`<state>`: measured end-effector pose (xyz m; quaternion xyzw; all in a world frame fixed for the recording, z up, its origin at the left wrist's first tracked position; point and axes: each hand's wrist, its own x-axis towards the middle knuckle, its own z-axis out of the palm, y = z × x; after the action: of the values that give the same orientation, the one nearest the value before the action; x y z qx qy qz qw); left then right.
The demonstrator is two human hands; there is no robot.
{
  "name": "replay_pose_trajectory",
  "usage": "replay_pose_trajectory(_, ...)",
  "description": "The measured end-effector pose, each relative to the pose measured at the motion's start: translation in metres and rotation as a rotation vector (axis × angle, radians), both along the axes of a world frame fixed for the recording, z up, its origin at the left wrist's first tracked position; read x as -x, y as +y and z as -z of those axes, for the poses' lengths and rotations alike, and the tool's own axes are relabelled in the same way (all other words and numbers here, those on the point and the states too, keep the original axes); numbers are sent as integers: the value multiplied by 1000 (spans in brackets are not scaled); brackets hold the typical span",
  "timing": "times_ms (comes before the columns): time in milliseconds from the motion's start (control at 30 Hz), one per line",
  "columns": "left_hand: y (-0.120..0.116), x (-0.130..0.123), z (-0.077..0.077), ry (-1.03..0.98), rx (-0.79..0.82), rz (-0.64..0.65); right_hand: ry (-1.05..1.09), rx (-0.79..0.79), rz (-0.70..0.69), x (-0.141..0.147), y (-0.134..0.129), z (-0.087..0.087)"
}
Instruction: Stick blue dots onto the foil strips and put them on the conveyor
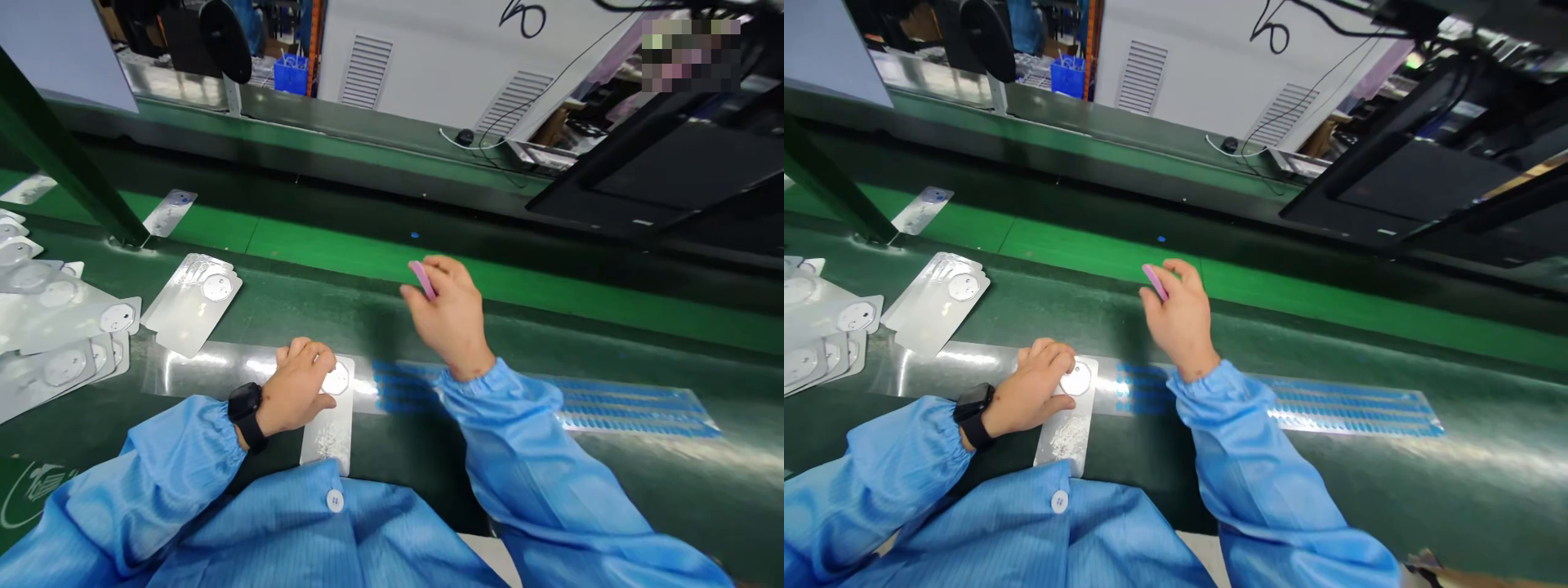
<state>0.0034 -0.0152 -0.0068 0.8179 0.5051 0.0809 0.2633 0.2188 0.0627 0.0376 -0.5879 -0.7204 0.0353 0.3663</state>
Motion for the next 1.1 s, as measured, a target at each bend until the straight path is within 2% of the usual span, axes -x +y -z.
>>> replay_pose_trajectory(33,0,0,0,-9,-3,0,1,69,-67,3,-9,2)
replay_pose_trajectory(100,-1,-1,1,-19,-5,7,28,319,-262,10,-37,10)
replay_pose_trajectory(167,-1,-1,2,-19,-8,10,153,537,-373,15,-64,22)
replay_pose_trajectory(233,0,-1,2,-16,-10,10,368,655,-370,15,-81,33)
replay_pose_trajectory(300,0,-1,2,-12,-8,13,580,680,-301,11,-87,42)
replay_pose_trajectory(400,0,-1,2,-10,-9,17,710,748,-235,6,-87,48)
replay_pose_trajectory(500,-1,-1,2,-9,-14,10,476,859,-242,10,-87,43)
replay_pose_trajectory(633,-1,0,3,-29,-25,4,-78,696,-309,29,-88,32)
replay_pose_trajectory(733,-1,-1,4,-29,-36,-1,-314,695,-334,41,-86,29)
replay_pose_trajectory(867,-1,-2,4,-9,-27,-7,-463,733,-291,46,-82,29)
replay_pose_trajectory(1100,0,-3,2,1,-14,1,-550,680,-323,47,-86,33)
